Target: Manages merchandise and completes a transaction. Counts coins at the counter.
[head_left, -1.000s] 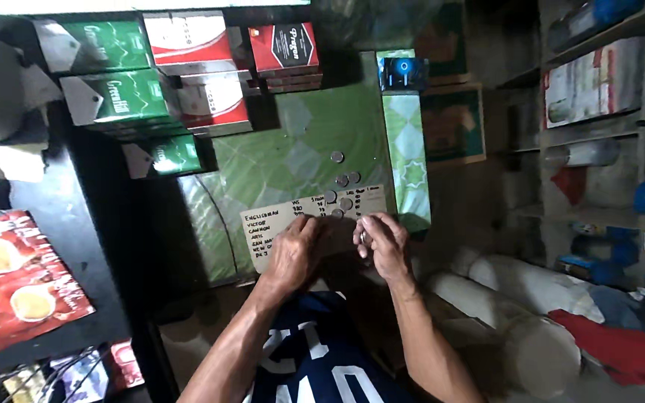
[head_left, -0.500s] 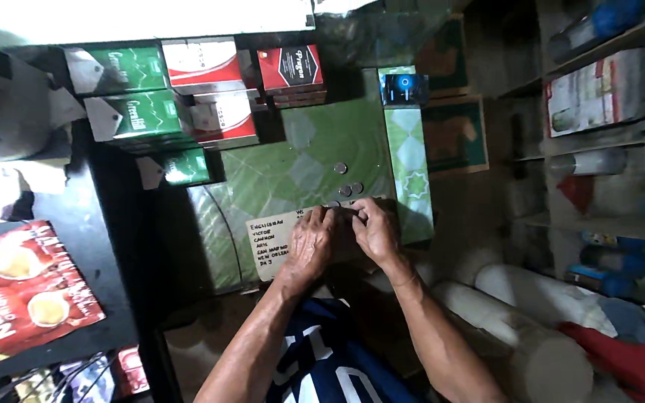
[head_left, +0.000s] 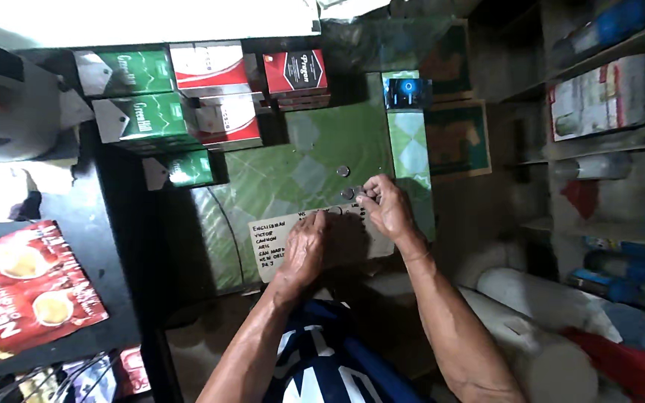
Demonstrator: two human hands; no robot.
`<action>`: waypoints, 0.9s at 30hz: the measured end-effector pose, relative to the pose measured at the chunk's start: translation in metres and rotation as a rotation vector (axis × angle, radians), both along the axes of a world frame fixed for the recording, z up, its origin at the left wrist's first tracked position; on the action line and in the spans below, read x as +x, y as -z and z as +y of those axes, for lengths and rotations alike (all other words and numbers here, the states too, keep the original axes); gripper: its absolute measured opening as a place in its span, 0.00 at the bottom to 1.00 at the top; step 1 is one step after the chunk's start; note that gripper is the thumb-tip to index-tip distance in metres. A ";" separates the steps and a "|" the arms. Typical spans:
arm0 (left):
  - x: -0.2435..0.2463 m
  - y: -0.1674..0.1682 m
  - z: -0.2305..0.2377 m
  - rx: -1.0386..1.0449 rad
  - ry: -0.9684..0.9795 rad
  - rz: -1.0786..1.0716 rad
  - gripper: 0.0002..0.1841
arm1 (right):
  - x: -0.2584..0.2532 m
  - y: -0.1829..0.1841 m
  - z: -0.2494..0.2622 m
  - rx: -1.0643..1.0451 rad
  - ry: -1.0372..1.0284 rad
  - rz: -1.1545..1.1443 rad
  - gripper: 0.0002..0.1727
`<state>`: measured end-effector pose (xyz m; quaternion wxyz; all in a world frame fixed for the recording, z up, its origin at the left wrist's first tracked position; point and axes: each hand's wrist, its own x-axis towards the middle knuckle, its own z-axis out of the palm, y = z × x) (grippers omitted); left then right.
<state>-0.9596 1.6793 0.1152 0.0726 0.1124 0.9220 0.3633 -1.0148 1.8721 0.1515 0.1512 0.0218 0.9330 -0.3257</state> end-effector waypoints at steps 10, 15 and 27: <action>-0.039 -0.024 0.004 -0.081 0.030 -0.278 0.15 | -0.015 -0.008 -0.008 0.124 -0.054 -0.071 0.12; -0.044 -0.028 0.010 -0.141 0.027 -0.311 0.15 | -0.009 -0.012 -0.009 0.124 -0.078 -0.026 0.14; -0.052 -0.024 0.010 -0.103 0.063 -0.330 0.14 | -0.016 0.002 -0.010 -0.044 -0.092 -0.040 0.09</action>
